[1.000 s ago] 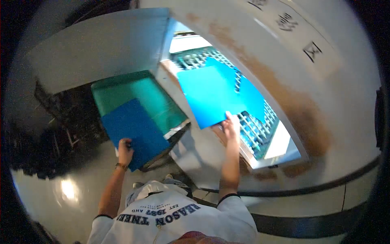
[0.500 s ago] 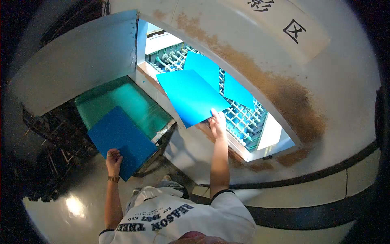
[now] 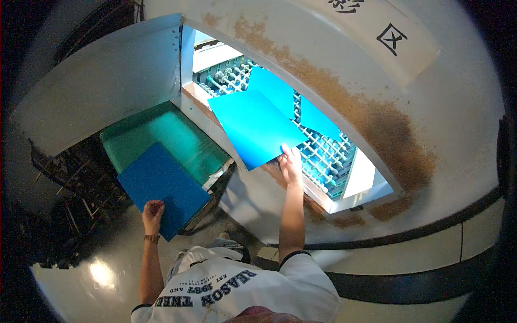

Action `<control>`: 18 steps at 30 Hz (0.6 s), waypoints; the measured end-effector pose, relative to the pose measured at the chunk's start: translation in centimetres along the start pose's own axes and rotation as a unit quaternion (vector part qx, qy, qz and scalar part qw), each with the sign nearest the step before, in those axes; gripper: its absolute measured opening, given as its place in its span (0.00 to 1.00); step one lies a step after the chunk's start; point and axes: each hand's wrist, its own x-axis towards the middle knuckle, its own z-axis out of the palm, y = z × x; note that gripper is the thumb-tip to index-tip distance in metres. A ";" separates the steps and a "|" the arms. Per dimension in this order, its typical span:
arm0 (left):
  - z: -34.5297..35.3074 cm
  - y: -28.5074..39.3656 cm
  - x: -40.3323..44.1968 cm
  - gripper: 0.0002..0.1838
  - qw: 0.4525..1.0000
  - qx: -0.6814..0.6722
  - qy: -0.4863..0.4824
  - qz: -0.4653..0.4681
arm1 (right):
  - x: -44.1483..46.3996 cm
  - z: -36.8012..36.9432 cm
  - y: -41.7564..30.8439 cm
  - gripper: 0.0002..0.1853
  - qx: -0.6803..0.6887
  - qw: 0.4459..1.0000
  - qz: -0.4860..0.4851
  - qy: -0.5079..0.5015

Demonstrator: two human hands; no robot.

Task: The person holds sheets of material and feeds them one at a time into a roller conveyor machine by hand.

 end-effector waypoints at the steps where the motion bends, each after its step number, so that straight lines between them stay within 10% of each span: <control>1: 0.0 0.1 0.0 0.07 1.000 0.000 -0.002 -0.001 | -0.2 0.3 -0.1 0.10 0.005 1.000 -0.001 -0.002; 18: 0.4 0.6 -0.5 0.18 0.999 0.025 0.034 -0.006 | -0.3 0.1 -0.1 0.11 -0.006 1.000 0.002 0.003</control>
